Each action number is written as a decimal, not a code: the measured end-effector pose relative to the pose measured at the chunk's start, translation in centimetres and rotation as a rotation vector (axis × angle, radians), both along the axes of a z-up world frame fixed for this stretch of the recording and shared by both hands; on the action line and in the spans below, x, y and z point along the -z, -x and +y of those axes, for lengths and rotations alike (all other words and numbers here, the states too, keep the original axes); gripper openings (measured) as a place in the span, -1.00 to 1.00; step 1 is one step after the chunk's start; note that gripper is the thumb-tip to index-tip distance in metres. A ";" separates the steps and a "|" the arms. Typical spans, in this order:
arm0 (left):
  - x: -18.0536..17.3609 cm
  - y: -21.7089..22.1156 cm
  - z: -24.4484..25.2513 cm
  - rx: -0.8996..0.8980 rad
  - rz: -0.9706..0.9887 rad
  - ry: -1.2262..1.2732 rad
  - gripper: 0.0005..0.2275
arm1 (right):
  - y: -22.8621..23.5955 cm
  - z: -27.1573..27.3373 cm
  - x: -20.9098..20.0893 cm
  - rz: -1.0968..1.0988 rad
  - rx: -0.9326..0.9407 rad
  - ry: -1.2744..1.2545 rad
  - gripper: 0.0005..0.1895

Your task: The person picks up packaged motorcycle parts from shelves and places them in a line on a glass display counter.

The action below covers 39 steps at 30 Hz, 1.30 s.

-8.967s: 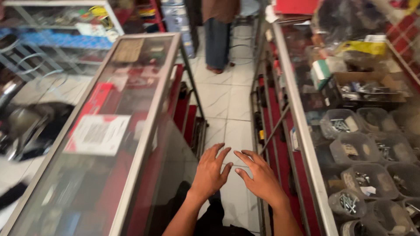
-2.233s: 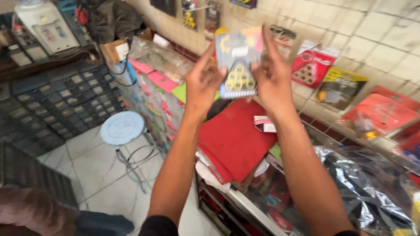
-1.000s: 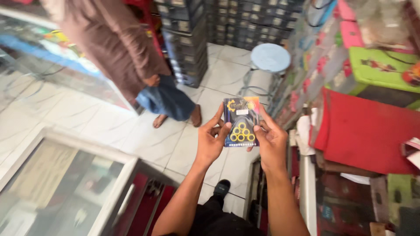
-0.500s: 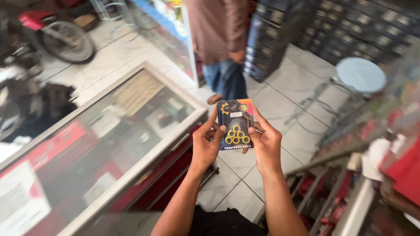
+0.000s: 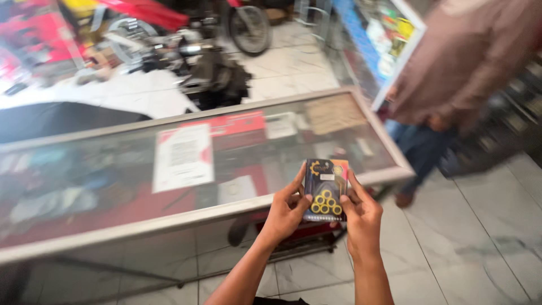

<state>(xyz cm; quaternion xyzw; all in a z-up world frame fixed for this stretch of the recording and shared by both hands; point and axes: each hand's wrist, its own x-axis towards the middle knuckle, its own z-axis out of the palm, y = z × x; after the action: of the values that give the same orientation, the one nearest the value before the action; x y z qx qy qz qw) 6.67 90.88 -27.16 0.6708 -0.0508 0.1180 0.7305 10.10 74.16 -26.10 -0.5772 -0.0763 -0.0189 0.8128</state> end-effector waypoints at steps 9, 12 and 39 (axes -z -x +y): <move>0.4 8.3 13.0 -0.163 -0.001 0.113 -0.34 | 3.6 13.7 0.1 0.024 -0.304 0.129 -0.41; 1.7 11.5 16.7 -0.259 -0.024 0.161 -0.34 | 5.3 18.4 0.3 -0.057 -0.409 0.123 -0.40; 5.3 38.1 37.3 -1.172 -0.075 0.219 -0.37 | 24.2 51.3 1.9 -0.111 -1.327 0.233 -0.26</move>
<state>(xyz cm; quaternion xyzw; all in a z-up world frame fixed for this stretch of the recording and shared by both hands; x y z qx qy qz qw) -31.47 128.15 -32.44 0.5029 0.3145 0.5298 0.6062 -14.09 125.48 -28.01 -0.4902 -0.4578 0.4629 0.5795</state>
